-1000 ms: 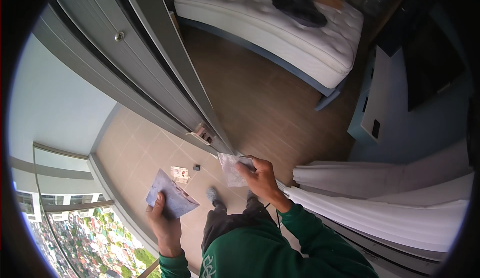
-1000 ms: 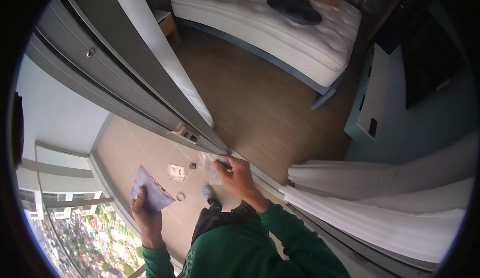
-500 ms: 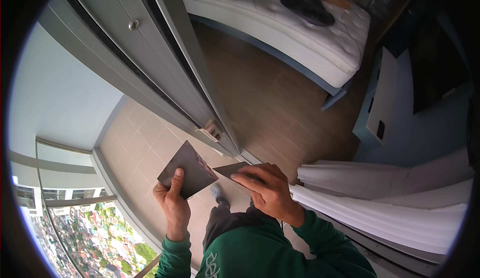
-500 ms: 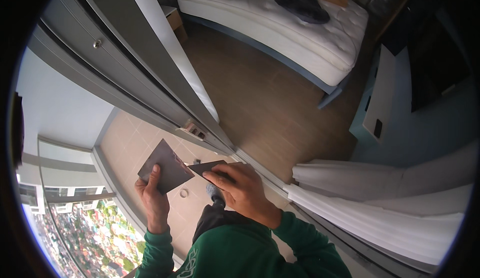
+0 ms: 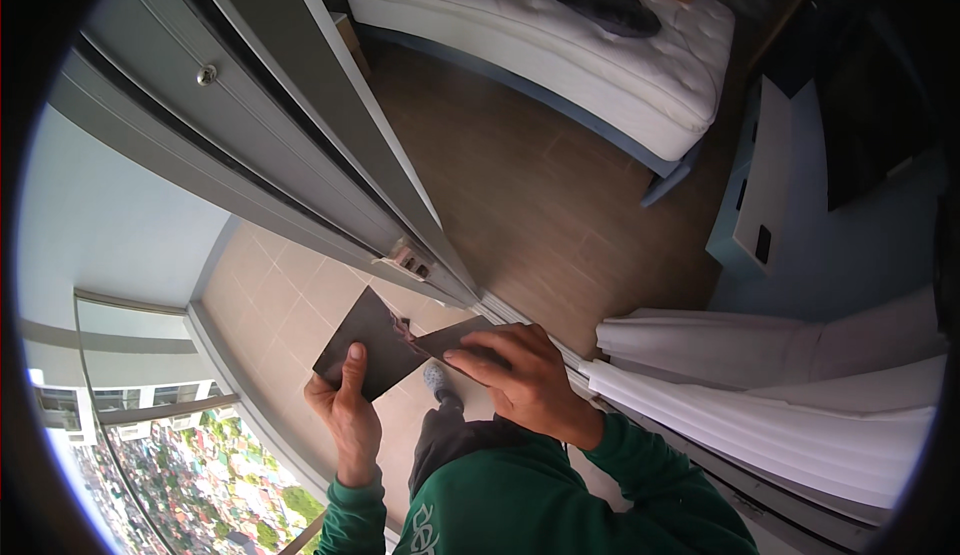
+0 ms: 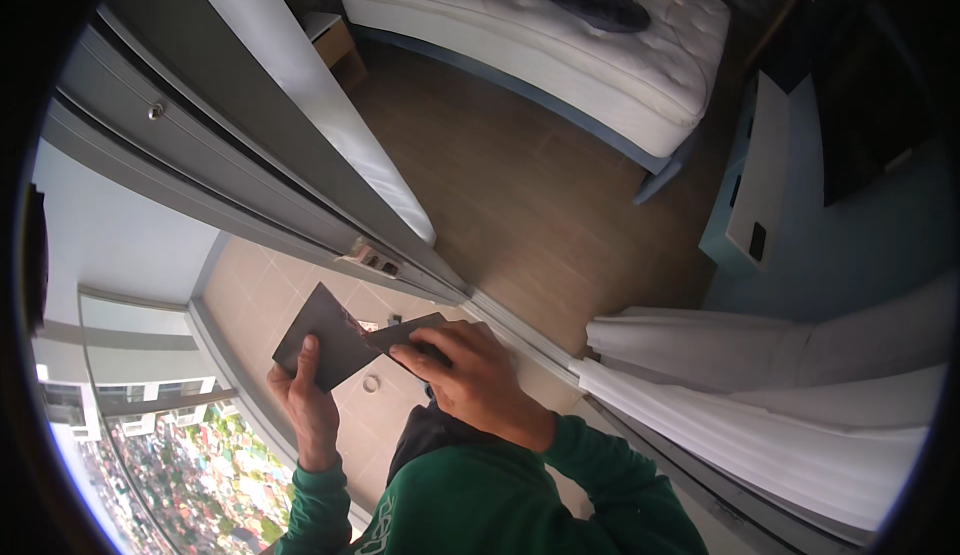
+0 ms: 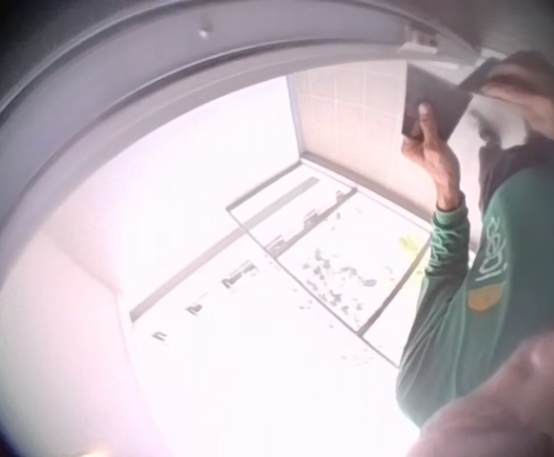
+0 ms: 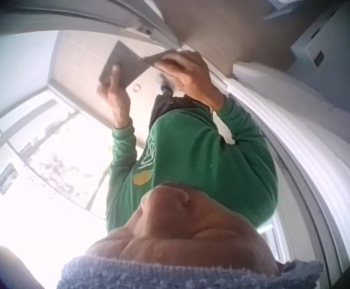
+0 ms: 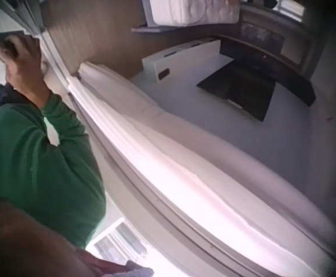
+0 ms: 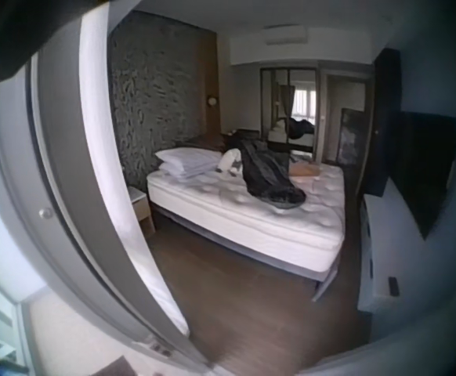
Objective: The person sits on a balcony floor and uses sandpaper to sand the white frame of a sliding glass door. They repeatedly rub the sandpaper against the vertical and horizontal sections of the frame, occasionally standing to reach different areas. The person then walks into the adjacent bedroom and living area while holding the sandpaper.
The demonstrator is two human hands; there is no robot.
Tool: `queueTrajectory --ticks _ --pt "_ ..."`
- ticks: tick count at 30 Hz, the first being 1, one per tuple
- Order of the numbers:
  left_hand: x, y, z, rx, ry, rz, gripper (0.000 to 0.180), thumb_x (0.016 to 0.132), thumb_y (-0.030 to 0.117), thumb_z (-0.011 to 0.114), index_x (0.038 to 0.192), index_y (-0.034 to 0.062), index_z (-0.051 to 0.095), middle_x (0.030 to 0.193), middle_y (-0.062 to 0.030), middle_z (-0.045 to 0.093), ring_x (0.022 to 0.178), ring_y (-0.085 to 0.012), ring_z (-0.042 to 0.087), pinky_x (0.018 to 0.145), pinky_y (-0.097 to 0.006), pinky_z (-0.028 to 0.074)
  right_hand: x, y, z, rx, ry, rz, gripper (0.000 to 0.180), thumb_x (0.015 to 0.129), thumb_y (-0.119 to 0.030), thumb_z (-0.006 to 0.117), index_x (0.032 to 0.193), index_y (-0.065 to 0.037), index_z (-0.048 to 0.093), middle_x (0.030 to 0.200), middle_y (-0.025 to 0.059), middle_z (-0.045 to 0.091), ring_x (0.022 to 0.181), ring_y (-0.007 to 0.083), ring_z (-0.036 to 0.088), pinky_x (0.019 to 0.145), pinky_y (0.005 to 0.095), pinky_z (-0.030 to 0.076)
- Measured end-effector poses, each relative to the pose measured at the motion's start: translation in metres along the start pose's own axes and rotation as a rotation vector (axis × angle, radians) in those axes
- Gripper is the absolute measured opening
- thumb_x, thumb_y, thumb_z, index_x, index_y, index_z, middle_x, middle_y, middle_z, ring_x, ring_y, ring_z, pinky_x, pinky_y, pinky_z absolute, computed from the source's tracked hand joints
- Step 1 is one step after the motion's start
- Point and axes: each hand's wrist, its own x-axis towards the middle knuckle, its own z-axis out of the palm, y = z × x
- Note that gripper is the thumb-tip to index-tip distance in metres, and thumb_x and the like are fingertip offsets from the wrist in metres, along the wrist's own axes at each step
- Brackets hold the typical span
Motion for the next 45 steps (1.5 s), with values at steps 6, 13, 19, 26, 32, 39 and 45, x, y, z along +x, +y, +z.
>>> queueTrajectory --ticks 6,13,19,26,32,39,45 --pt "-0.012 -0.006 0.002 0.117 0.021 0.045 0.019 0.091 0.016 0.072 0.097 -0.002 0.073 0.087 -0.0045 0.071 0.078 -0.009 0.06 0.076 -0.024 0.047 -0.007 0.009 0.003 -0.02 -0.071 -0.025 0.058 0.067 0.0 0.069 0.123 -0.017 0.067 0.114 0.005 0.06 0.103 0.0257 0.057 0.089 0.0396 0.044" --pt "-0.026 -0.014 -0.011 0.174 -0.016 -0.036 0.02 0.09 0.014 0.071 0.101 -0.0026 0.071 0.089 -0.0062 0.072 0.081 -0.0132 0.063 0.079 -0.027 0.05 -0.006 0.012 0.013 0.038 0.041 0.029 0.045 0.075 0.005 0.065 0.115 -0.014 0.071 0.107 0.0055 0.065 0.094 0.0258 0.062 0.081 0.0375 0.046" --pt "-0.03 -0.012 -0.024 0.023 0.018 -0.104 0.024 0.089 0.014 0.071 0.106 -0.0029 0.068 0.097 -0.0081 0.07 0.087 -0.0163 0.064 0.083 -0.029 0.05 -0.002 0.036 0.037 0.386 0.178 0.237 0.03 0.086 0.001 0.067 0.116 -0.005 0.069 0.1 0.0092 0.07 0.088 0.0225 0.066 0.079 0.0329 0.051" --pt "-0.034 -0.021 -0.064 0.02 0.069 -0.188 0.033 0.088 0.012 0.068 0.115 -0.0067 0.061 0.108 -0.0125 0.065 0.098 -0.0223 0.062 0.091 -0.034 0.047 0.01 0.086 0.076 0.862 0.123 0.702 0.024 0.094 -0.015 0.067 0.112 0.001 0.067 0.097 0.0013 0.07 0.086 0.0061 0.059 0.078 0.0259 0.049" --pt "-0.04 -0.025 -0.07 0.048 0.16 -0.208 0.036 0.087 0.016 0.07 0.112 -0.0085 0.061 0.105 -0.0133 0.065 0.095 -0.0223 0.062 0.09 -0.034 0.048 0.032 0.103 0.077 1.041 0.076 0.839 0.029 0.09 -0.018 0.07 0.109 0.004 0.066 0.1 0.0029 0.068 0.091 0.0089 0.058 0.084 0.0255 0.045" --pt "-0.041 -0.028 -0.08 0.031 0.156 -0.223 0.037 0.086 0.012 0.069 0.115 -0.0096 0.06 0.107 -0.0141 0.064 0.097 -0.0238 0.061 0.091 -0.035 0.047 0.034 0.116 0.091 1.071 0.002 0.923 0.032 0.089 -0.019 0.071 0.11 0.004 0.066 0.101 0.0046 0.068 0.093 0.0108 0.06 0.086 0.0262 0.045" --pt "-0.041 -0.031 -0.082 0.022 0.18 -0.236 0.035 0.086 0.012 0.069 0.113 -0.0089 0.061 0.106 -0.014 0.065 0.096 -0.0231 0.061 0.09 -0.035 0.047 0.034 0.129 0.102 1.114 -0.021 0.96 0.032 0.088 -0.018 0.072 0.11 0.005 0.067 0.103 0.0051 0.069 0.094 0.0108 0.06 0.087 0.0257 0.044"
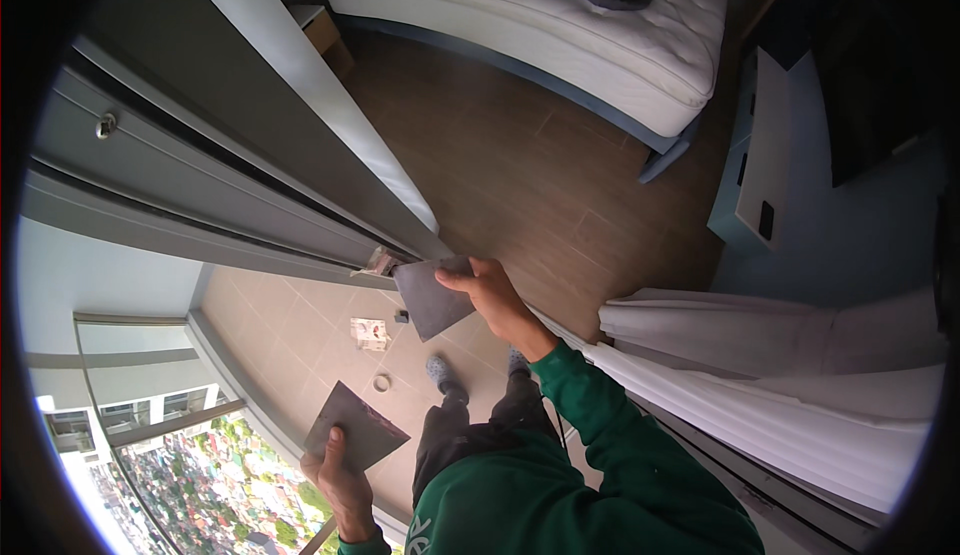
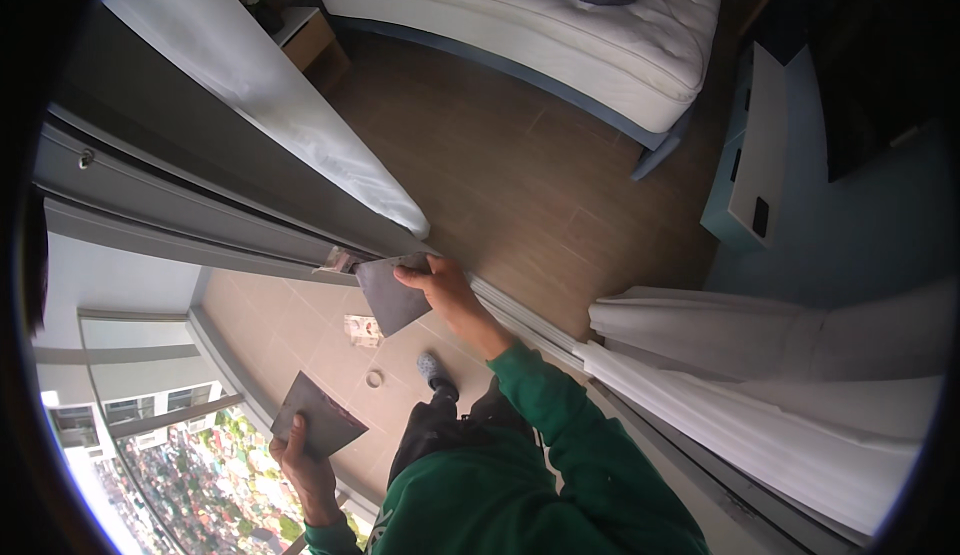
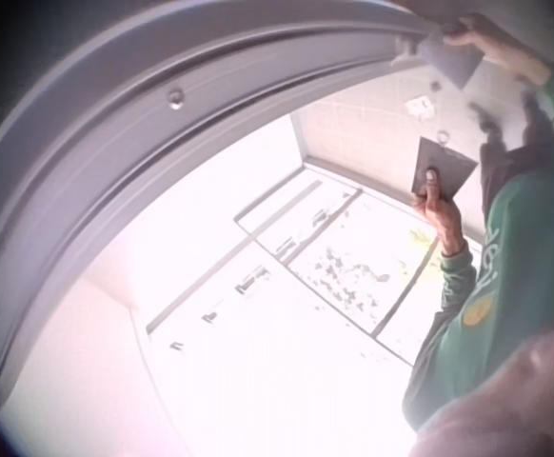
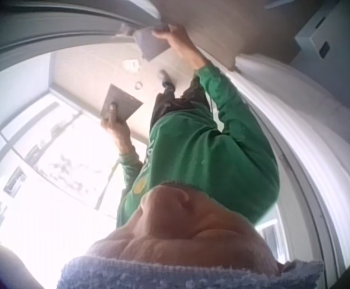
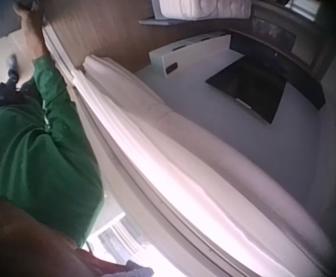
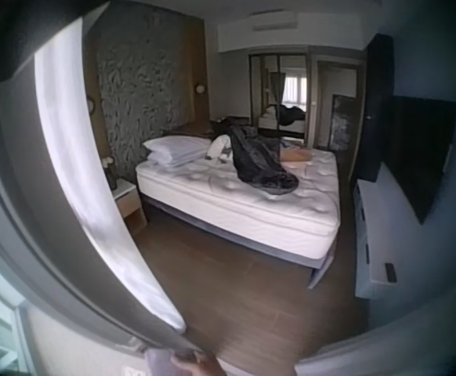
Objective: The person sits on a balcony floor and uses sandpaper to sand the white frame of a sliding glass door. They repeatedly rub the sandpaper against the vertical and horizontal sections of the frame, occasionally standing to reach different areas. The person then walks into the adjacent bedroom and living area while holding the sandpaper.
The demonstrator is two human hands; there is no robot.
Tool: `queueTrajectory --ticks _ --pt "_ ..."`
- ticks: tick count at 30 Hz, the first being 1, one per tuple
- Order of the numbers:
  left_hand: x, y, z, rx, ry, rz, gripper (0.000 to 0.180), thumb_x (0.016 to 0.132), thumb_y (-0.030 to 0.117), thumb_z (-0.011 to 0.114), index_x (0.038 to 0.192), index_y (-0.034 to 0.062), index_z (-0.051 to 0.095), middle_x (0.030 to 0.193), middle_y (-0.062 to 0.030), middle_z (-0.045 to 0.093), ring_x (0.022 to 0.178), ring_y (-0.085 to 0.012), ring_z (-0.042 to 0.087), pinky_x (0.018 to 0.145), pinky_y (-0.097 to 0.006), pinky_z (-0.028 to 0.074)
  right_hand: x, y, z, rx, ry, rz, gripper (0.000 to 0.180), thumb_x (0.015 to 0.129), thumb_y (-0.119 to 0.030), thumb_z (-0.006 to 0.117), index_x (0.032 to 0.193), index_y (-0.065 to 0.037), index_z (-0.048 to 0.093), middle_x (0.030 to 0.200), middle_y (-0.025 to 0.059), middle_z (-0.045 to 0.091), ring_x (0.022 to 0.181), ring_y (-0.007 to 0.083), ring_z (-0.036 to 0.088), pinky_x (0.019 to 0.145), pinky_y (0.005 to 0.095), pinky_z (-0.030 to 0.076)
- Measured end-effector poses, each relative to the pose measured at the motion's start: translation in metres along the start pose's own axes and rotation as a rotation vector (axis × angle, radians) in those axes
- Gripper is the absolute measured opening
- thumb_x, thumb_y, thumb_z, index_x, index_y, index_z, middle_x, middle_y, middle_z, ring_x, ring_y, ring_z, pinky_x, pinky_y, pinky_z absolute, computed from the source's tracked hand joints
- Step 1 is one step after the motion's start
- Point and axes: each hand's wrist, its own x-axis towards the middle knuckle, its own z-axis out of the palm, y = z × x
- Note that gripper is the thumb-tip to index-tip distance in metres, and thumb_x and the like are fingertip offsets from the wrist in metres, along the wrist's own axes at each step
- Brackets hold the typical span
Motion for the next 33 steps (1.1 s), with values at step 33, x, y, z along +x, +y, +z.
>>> queueTrajectory --ticks 33 --pt "-0.003 0.002 0.01 -0.09 -0.042 -0.016 0.028 0.088 0.011 0.069 0.105 -0.0096 0.065 0.097 -0.0122 0.068 0.086 -0.0201 0.063 0.083 -0.032 0.049 -0.043 -0.054 0.028 -0.626 0.157 -0.346 0.023 0.089 -0.017 0.07 0.09 0.005 0.067 0.071 0.005 0.065 0.066 0.0062 0.054 0.059 0.0274 0.046"
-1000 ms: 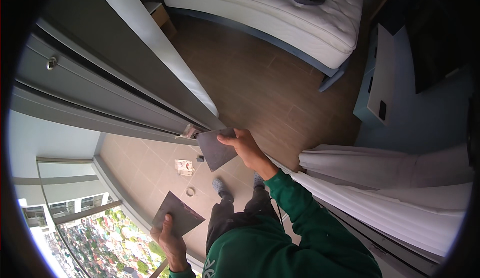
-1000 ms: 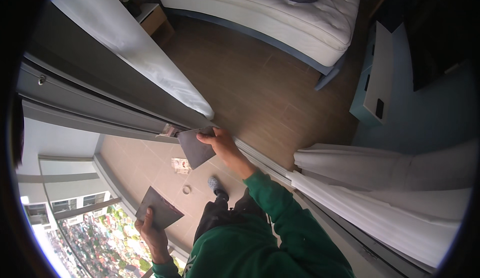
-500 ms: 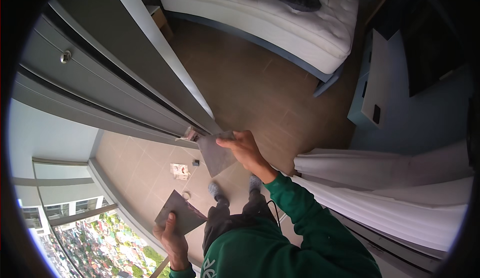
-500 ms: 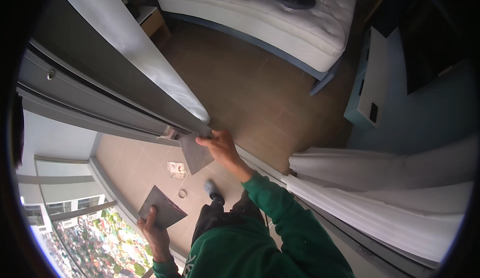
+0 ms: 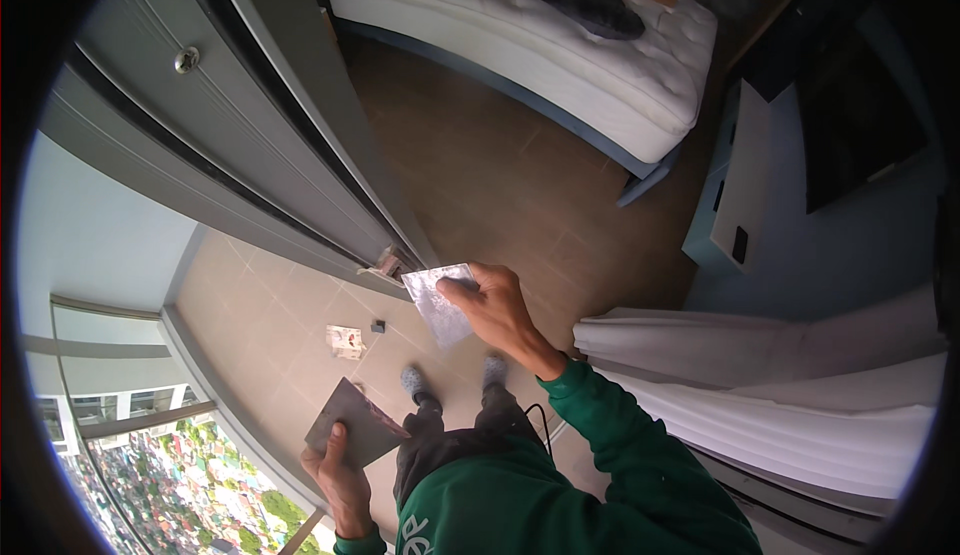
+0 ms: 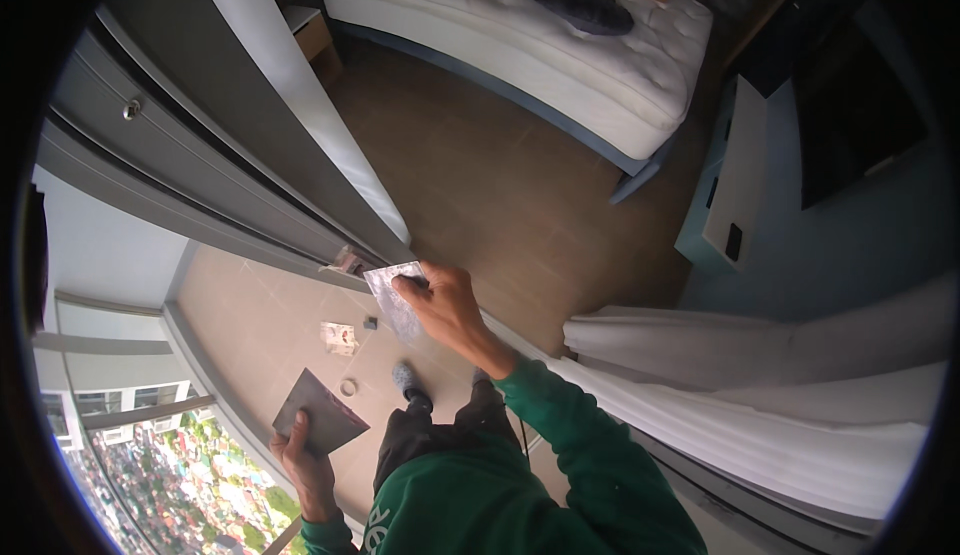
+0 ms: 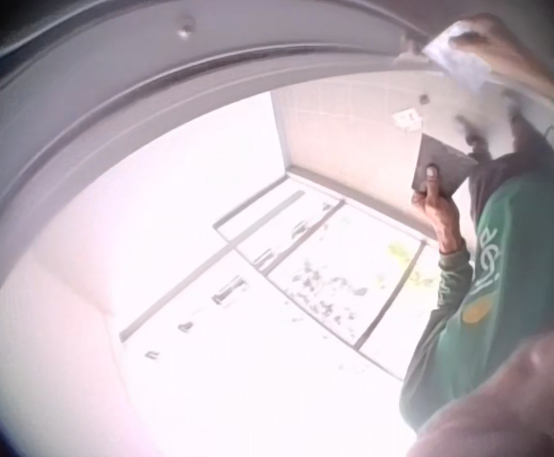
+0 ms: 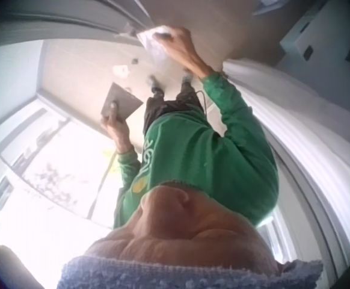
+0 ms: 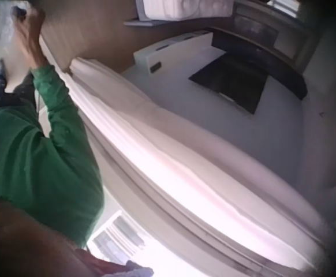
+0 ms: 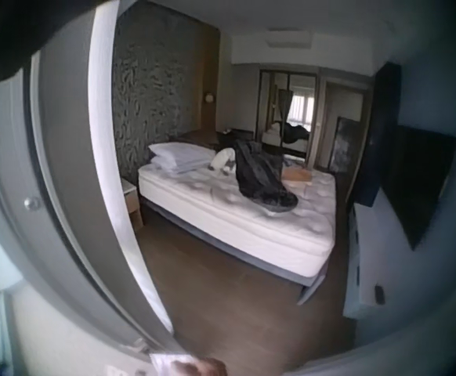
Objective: The person sits on a balcony floor and uses sandpaper to sand the white frame of a sliding glass door. They repeatedly rub the sandpaper against the vertical and horizontal sections of the frame, occasionally standing to reach different areas. The person then walks into the adjacent bedroom and living area while holding the sandpaper.
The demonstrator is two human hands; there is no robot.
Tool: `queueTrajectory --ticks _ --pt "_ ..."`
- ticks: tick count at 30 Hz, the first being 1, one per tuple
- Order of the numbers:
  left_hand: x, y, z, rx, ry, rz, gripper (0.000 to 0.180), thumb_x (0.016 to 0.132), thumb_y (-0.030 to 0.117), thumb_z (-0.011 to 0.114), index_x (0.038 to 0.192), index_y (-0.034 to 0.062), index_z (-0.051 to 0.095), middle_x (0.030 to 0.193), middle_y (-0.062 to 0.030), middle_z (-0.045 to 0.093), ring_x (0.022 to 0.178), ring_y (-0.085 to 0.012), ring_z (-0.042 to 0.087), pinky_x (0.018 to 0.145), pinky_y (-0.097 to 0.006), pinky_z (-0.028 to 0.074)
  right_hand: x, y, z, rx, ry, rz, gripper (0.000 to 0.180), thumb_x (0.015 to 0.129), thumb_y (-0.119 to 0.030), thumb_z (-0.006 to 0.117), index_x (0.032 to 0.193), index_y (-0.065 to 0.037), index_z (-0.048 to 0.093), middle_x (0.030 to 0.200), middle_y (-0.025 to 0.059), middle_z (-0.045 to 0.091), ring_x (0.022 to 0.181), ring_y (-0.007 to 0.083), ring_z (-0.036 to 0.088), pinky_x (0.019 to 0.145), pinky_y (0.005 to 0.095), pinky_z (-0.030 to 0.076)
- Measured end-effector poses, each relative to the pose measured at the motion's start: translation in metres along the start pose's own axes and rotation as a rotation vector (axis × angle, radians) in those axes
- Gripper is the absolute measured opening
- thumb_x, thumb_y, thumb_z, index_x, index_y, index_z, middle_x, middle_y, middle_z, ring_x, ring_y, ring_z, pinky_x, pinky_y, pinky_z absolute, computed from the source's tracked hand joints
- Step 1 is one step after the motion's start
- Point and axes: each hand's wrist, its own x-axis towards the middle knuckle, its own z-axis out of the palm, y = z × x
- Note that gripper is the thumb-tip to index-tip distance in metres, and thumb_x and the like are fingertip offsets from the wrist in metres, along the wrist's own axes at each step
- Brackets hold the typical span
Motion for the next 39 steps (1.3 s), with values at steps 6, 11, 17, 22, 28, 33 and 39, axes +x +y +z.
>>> queueTrajectory --ticks 6,11,17,22,28,33,39 --pt "0.002 -0.001 -0.006 -0.028 0.019 -0.006 0.027 0.087 0.012 0.069 0.105 -0.009 0.066 0.095 -0.0112 0.069 0.086 -0.0191 0.063 0.082 -0.031 0.048 0.011 -0.007 0.005 -0.266 0.0 -0.103 0.022 0.088 -0.018 0.068 0.089 0.003 0.067 0.073 0.0151 0.068 0.063 0.0196 0.064 0.059 0.0324 0.049" --pt "0.003 -0.001 -0.012 -0.036 0.027 -0.008 0.027 0.088 0.012 0.069 0.105 -0.0086 0.066 0.097 -0.0111 0.069 0.086 -0.0189 0.063 0.083 -0.031 0.048 -0.01 -0.017 0.001 -0.55 -0.096 -0.304 0.023 0.089 -0.02 0.066 0.105 -0.003 0.069 0.076 0.0167 0.067 0.067 0.0355 0.066 0.06 0.0406 0.051" --pt "0.008 -0.004 -0.017 -0.06 0.046 -0.018 0.026 0.088 0.009 0.068 0.107 -0.0082 0.065 0.098 -0.0108 0.068 0.087 -0.0193 0.063 0.084 -0.031 0.048 -0.02 0.003 0.013 -0.674 -0.314 -0.377 0.065 0.089 -0.02 0.067 0.148 -0.013 0.041 0.066 0.0121 0.064 0.057 0.0325 0.062 0.054 0.0441 0.046" --pt "0.013 -0.008 -0.025 -0.041 0.044 -0.013 0.026 0.087 0.008 0.068 0.108 -0.0077 0.064 0.099 -0.0112 0.067 0.088 -0.0198 0.063 0.085 -0.032 0.048 -0.016 0.007 0.027 -0.713 -0.27 -0.371 0.069 0.088 -0.019 0.067 0.149 -0.009 0.037 0.063 0.0113 0.063 0.052 0.0319 0.06 0.052 0.0441 0.046" --pt "0.012 -0.004 -0.024 -0.013 0.059 -0.018 0.027 0.087 0.009 0.068 0.108 -0.0074 0.063 0.101 -0.0121 0.066 0.089 -0.0198 0.062 0.085 -0.032 0.048 -0.006 0.023 0.037 -0.817 -0.281 -0.422 0.072 0.086 -0.017 0.067 0.149 -0.003 0.035 0.06 0.0096 0.062 0.049 0.029 0.06 0.048 0.0411 0.045" --pt "0.012 -0.003 -0.026 0.013 0.043 -0.031 0.028 0.087 0.011 0.068 0.108 -0.0068 0.063 0.101 -0.012 0.066 0.09 -0.0199 0.062 0.085 -0.032 0.048 -0.009 0.022 0.047 -0.842 -0.298 -0.42 0.086 0.072 -0.004 0.063 0.149 0.008 0.027 0.058 0.012 0.063 0.046 0.0271 0.06 0.047 0.0394 0.047" --pt "0.009 -0.005 -0.025 -0.009 0.095 -0.018 0.025 0.088 0.015 0.071 0.103 -0.0016 0.061 0.1 -0.0109 0.066 0.093 -0.0191 0.063 0.087 -0.032 0.049 -0.007 0.019 0.049 -0.71 -0.353 -0.28 0.085 0.076 -0.009 0.065 0.151 0.004 0.027 0.067 0.017 0.065 0.057 0.0304 0.064 0.056 0.0413 0.05"
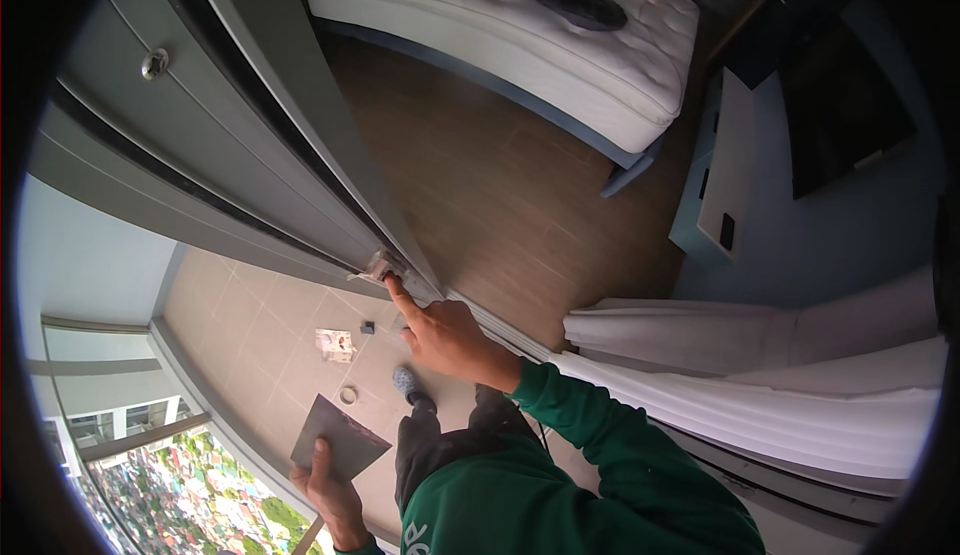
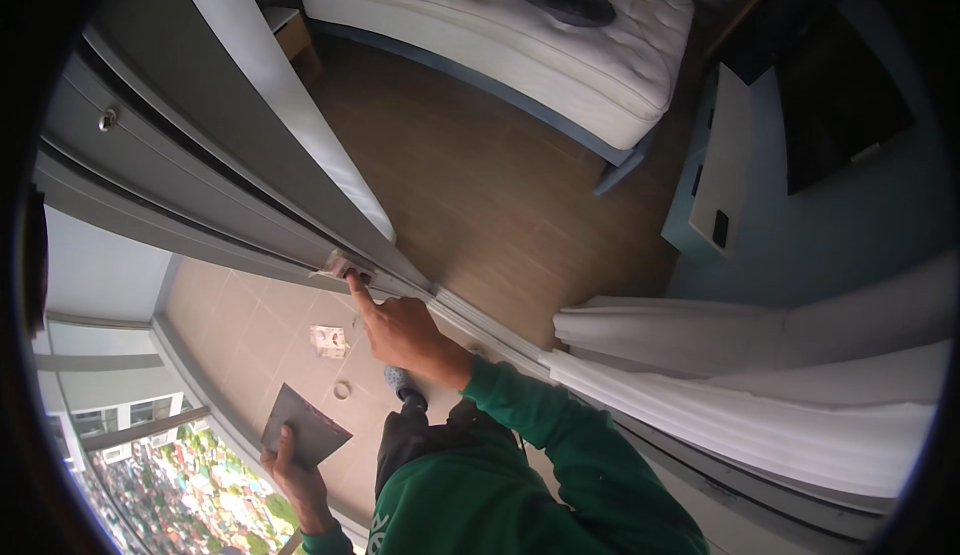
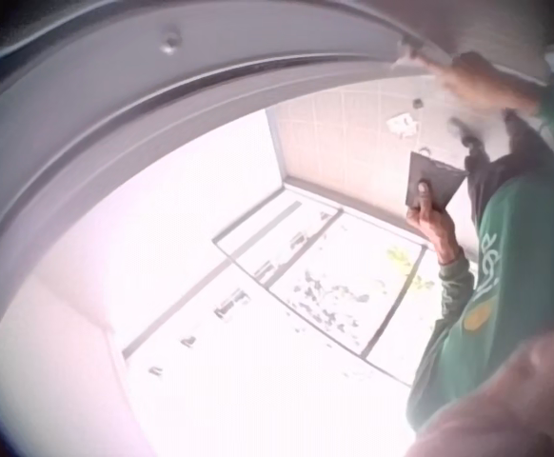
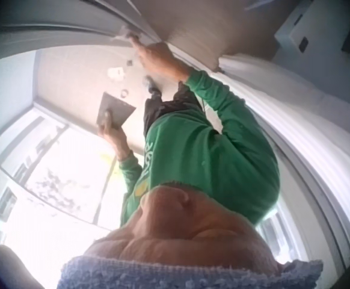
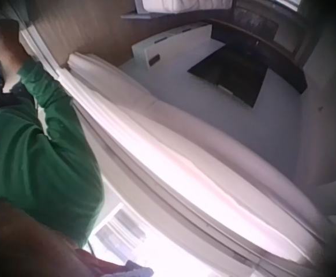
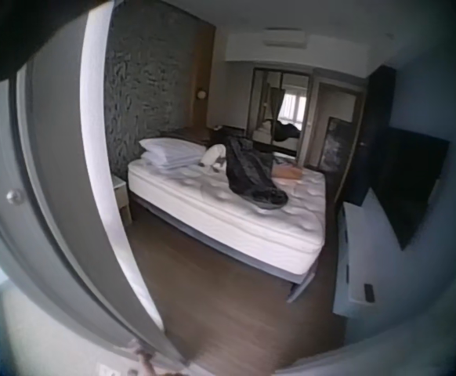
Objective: The person sits on a balcony floor and uses sandpaper to sand the white frame of a sliding glass door. They repeatedly rub the sandpaper against the vertical and horizontal sections of the frame, occasionally standing to reach different areas. The person then walks into the adjacent bedroom and living area while holding the sandpaper.
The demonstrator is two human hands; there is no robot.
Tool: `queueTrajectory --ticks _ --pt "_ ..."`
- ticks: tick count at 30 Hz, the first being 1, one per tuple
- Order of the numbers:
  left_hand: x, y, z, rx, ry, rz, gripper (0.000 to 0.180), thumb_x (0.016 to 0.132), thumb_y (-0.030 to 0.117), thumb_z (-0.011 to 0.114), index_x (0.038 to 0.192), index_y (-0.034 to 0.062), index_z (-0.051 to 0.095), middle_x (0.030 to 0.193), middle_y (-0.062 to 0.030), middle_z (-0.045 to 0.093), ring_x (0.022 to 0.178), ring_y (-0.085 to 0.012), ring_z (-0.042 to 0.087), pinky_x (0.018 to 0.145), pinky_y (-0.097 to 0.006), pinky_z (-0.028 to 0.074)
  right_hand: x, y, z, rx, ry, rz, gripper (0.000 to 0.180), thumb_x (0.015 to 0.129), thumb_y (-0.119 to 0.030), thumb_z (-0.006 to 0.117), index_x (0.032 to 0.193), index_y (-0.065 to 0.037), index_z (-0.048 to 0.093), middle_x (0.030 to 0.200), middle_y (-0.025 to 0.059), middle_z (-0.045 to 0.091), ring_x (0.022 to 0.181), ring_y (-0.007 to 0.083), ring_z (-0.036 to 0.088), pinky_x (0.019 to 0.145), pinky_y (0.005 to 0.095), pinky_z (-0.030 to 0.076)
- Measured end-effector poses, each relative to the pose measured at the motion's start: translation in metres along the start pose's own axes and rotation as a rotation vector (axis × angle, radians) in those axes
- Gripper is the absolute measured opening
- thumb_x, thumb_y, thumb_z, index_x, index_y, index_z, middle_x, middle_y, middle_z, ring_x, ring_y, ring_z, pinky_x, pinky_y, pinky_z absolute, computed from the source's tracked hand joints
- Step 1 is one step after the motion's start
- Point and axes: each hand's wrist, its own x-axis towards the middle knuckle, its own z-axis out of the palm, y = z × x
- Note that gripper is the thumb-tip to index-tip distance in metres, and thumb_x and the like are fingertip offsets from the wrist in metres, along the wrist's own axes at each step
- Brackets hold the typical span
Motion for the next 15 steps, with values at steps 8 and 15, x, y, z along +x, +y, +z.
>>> queueTrajectory --ticks 8,15 --pt "-0.002 -0.002 0.003 0.039 -0.061 -0.007 0.028 0.087 0.014 0.07 0.107 -0.0056 0.065 0.1 -0.0118 0.067 0.09 -0.0195 0.063 0.084 -0.032 0.048 0.009 0.025 -0.012 0.709 -0.07 0.003 0.073 0.079 -0.003 0.074 0.145 -0.002 0.042 0.13 0.0223 0.06 0.114 0.0252 0.063 0.094 0.0331 0.051" --pt "-0.002 0.002 0.013 -0.017 -0.1 -0.093 0.038 0.092 0.021 0.065 0.117 -0.0065 0.061 0.106 -0.0117 0.065 0.092 -0.021 0.064 0.085 -0.033 0.049 -0.026 0.031 -0.024 0.772 -0.121 -0.089 0.067 0.079 -0.004 0.072 0.141 -0.008 0.048 0.122 0.0192 0.064 0.102 0.0252 0.066 0.089 0.034 0.052"
